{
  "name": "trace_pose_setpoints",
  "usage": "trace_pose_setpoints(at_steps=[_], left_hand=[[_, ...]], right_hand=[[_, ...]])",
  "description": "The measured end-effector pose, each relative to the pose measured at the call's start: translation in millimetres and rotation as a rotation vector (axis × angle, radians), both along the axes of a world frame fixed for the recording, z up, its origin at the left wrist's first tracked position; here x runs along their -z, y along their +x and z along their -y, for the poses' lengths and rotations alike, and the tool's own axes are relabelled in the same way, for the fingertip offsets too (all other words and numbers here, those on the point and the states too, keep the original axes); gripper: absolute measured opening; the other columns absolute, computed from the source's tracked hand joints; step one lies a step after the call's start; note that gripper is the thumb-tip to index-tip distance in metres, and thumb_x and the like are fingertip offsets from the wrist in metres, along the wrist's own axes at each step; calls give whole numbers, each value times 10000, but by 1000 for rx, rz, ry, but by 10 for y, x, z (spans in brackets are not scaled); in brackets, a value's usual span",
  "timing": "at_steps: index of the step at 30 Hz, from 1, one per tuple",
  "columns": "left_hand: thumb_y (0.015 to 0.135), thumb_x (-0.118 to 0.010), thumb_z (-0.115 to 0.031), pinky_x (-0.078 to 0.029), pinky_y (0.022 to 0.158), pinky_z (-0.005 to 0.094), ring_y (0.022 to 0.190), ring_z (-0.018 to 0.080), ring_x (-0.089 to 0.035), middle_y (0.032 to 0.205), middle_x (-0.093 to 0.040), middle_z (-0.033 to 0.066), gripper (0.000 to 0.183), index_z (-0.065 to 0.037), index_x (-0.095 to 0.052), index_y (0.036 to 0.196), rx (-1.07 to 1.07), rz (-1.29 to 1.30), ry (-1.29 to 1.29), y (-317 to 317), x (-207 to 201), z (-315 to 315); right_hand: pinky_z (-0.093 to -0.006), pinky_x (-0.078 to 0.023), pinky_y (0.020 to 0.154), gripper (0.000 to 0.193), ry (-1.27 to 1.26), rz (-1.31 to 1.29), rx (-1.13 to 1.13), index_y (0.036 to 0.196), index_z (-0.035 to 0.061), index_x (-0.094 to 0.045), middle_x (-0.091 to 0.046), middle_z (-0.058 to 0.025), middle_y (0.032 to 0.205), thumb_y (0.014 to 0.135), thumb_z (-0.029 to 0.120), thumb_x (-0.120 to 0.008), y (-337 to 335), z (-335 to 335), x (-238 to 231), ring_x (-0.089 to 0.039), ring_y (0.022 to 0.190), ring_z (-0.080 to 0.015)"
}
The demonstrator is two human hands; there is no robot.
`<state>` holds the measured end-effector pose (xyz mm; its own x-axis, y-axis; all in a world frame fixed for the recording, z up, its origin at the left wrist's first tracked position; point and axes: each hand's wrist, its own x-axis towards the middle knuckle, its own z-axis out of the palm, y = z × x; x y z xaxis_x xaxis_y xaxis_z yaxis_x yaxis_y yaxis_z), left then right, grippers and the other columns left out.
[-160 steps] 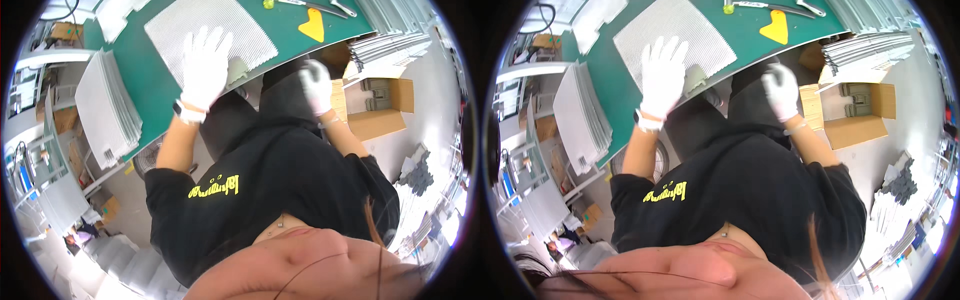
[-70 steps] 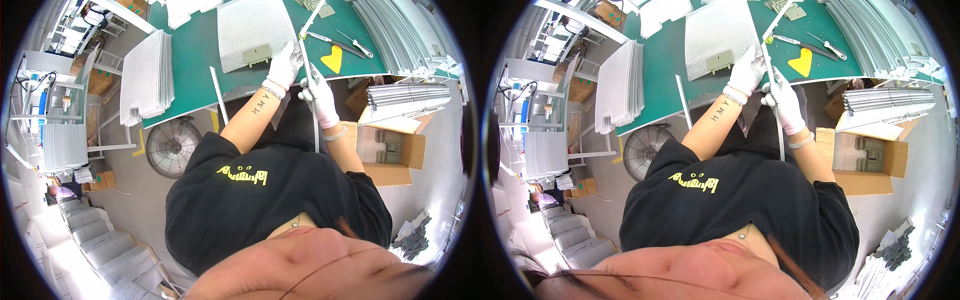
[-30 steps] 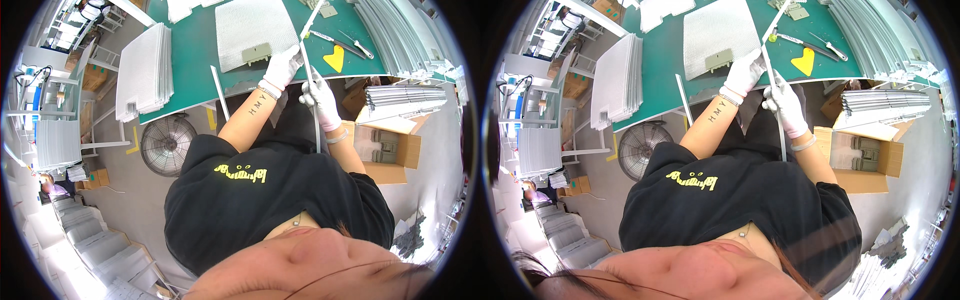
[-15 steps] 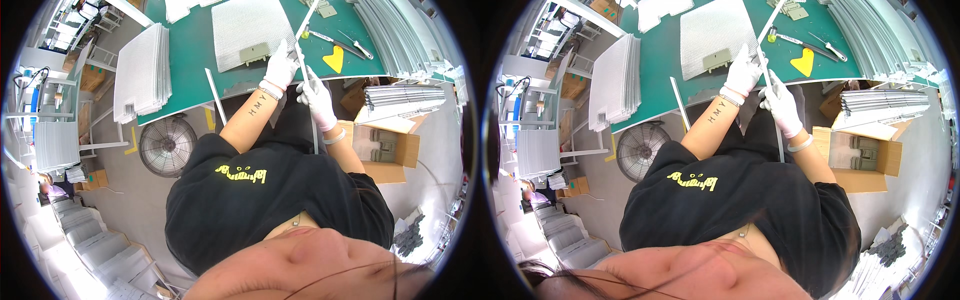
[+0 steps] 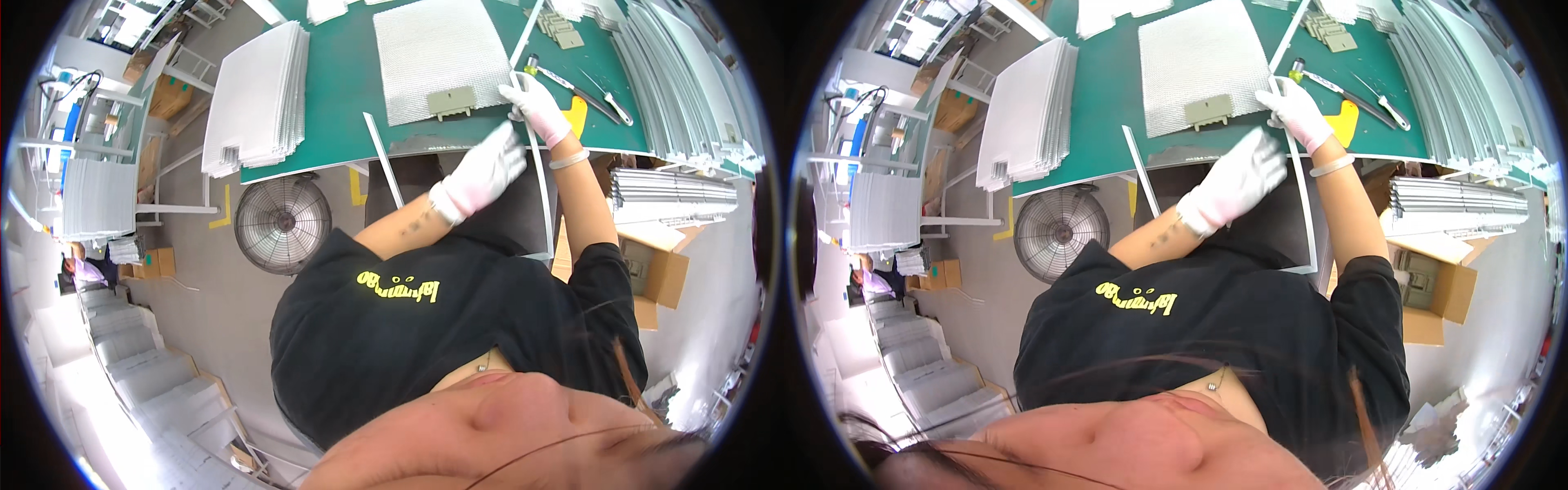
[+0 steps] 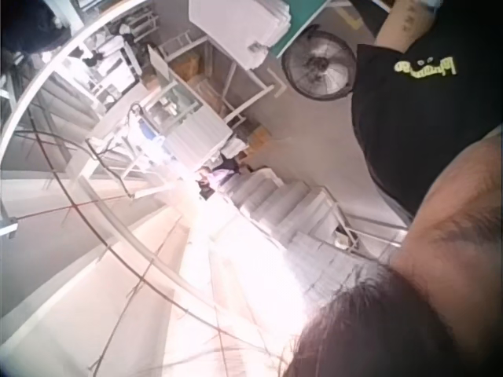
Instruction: The person assembles air filters by placing a mesh sheet onto a metal frame, inserting a plastic component, and securing the assembly with a power drill. They handle multiple filter units sequentially, retrieving screws from a blue bin and fastening them into the frame corners.
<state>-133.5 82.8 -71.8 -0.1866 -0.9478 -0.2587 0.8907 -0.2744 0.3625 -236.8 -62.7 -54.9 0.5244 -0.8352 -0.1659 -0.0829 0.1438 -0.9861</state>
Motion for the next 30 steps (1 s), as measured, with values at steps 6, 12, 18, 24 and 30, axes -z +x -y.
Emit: trace_pose_setpoints(at_steps=[6, 12, 18, 24, 30], left_hand=[[1056, -441, -234, -470, 989, 381, 1162, 245, -585, 1275, -619, 173, 360, 21, -605, 1250, -777, 1975, -303, 1621, -85, -369], [1035, -510, -201, -455, 1026, 357, 1245, 213, -549, 1379, -564, 127, 522, 42, -364, 1474, -212, 394, -289, 1910, -336, -209], [882, -725, -63, -517, 902, 277, 1087, 139, -618, 1262, -619, 107, 678, 60, -378, 1452, -390, 976, -279, 1881, -383, -313], [875, -722, -17, -484, 761, 219, 851, 77, -542, 998, -576, 18, 670, 80, -387, 1448, -607, 1148, -260, 1644, -621, -414], [926, -594, 28, -416, 740, 202, 747, 68, -389, 842, -393, -32, 690, 75, -268, 1532, -804, 1422, -403, 1377, -897, -729]], right_hand=[[-253, -505, 627, 155, 324, 277, -69, 1046, 70, -560, -495, 44, 768, 959, 162, -649, -117, 93, 187, -438, 558, -45], [-275, -526, 680, 119, 141, 166, -34, 1004, 76, -551, -469, 57, 737, 970, 187, -575, -3, 8, 131, -439, 576, -54], [-311, -552, 741, 134, -78, 71, -72, 968, 71, -554, -510, 18, 740, 983, 200, -586, -204, -173, -155, -506, 623, -85], [-384, -558, 935, 420, -79, 331, -26, 1353, -23, -504, -645, -100, 1251, 1003, 199, -574, -295, -473, -487, -642, 1118, -192], [-223, -453, 732, 394, -185, 353, 74, 1333, -7, -524, -605, -5, 1032, 989, 174, -586, -352, -604, -472, -532, 846, -69]])
